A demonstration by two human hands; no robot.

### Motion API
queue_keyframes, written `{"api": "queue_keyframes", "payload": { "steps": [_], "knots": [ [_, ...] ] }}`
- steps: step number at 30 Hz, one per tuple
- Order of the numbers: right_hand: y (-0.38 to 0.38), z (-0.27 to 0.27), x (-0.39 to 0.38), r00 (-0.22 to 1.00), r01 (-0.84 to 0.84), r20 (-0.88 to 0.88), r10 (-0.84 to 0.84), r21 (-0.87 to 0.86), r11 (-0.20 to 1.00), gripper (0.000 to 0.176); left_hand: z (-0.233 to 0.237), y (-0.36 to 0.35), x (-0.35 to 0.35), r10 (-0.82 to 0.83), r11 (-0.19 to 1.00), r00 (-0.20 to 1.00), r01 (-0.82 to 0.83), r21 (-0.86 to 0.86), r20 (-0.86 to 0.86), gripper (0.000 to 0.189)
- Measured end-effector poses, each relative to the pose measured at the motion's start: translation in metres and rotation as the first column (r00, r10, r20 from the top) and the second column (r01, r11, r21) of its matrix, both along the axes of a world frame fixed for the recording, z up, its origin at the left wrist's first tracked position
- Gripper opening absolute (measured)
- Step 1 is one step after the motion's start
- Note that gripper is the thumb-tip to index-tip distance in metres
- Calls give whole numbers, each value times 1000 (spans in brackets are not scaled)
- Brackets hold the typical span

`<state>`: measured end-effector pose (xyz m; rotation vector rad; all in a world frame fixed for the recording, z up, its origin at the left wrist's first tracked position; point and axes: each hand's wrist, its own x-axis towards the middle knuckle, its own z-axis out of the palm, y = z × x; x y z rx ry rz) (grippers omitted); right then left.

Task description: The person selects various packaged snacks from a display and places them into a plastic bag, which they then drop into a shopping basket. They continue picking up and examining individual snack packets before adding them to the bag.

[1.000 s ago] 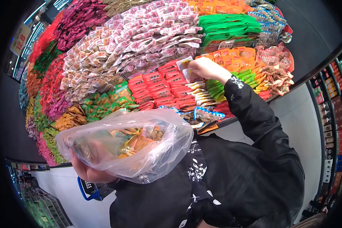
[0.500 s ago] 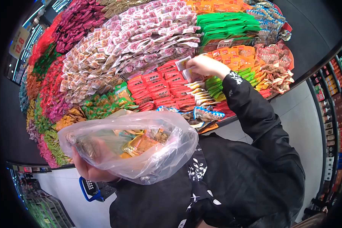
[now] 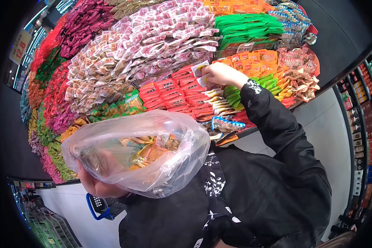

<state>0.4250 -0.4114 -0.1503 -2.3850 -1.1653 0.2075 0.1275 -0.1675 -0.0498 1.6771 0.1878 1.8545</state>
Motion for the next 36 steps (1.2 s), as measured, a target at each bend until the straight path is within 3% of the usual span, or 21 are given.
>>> {"api": "queue_keyframes", "payload": {
  "steps": [1, 5, 10, 14, 16, 19, 20, 21, 22, 23, 24, 26, 29, 31, 33, 34, 36],
  "knots": [
    [-1, -1, 0, 1000, 5, -13, -5, 11, 1000, 27, 0, -1, 1, 33, 999, 999, -33, 33, -17, 52],
    [-12, 0, -5, 1000, 0, -4, 0, 123, 992, 34, -6, 3, -1, -159, 986, 987, 157, 48, 37, 54],
    [-25, 16, -5, 986, -1, 161, -41, 255, 967, 36, -3, -2, -5, -322, 934, 939, 336, -124, 119, 49],
    [-24, 74, -38, 984, 14, 151, -91, 446, 895, 32, -5, 0, -5, -259, 955, 963, 266, -134, 69, 42],
    [-22, 95, -57, 993, 20, 82, -81, 564, 826, 31, -2, -7, 3, -117, 993, 992, 117, -12, -43, 39],
    [-16, 125, -90, 990, -31, 117, -79, 725, 688, 25, 17, -16, 14, -193, 941, 976, 213, -263, 103, 37],
    [-13, 136, -105, 994, -53, 105, -43, 768, 638, 23, 22, -9, 7, -470, 736, 845, 535, -416, 256, 38],
    [-13, 147, -120, 996, -73, 91, -2, 808, 584, 21, 27, -1, 1, -648, 413, 620, 774, -479, 443, 39],
    [-12, 157, -133, 987, -135, 161, 5, 808, 573, 20, 31, -5, 7, -645, 397, 604, 788, -470, 468, 39],
    [-13, 166, -147, 973, -191, 229, 3, 805, 562, 19, 35, -9, 14, -643, 381, 587, 802, -460, 492, 39],
    [-15, 177, -161, 956, -265, 288, 56, 765, 587, 19, 23, -2, 18, -535, 597, 788, 608, -523, 306, 39],
    [-11, 193, -176, 905, -417, 375, 202, 684, 598, 22, 19, 1, 29, -498, 674, 847, 512, -533, 183, 37],
    [25, 188, -189, 849, -522, 386, 361, 501, 691, 26, 39, -13, 36, -734, 388, 595, 763, -517, 329, 34],
    [57, 170, -192, 848, -509, 328, 417, 282, 813, 31, 38, -9, 34, -812, 297, 492, 812, -503, 315, 35],
    [92, 148, -183, 811, -478, 308, 498, -144, 867, 39, 33, 2, 29, -918, 161, 286, 903, -399, 276, 41],
    [105, 138, -179, 832, -450, 302, 465, -121, 885, 38, 31, 8, 25, -959, 71, 154, 943, -324, 239, 46],
    [122, 123, -177, 848, -427, 300, 437, -102, 899, 39, 37, 3, 16, -935, 155, 274, 887, -435, 225, 52]
  ]
}}
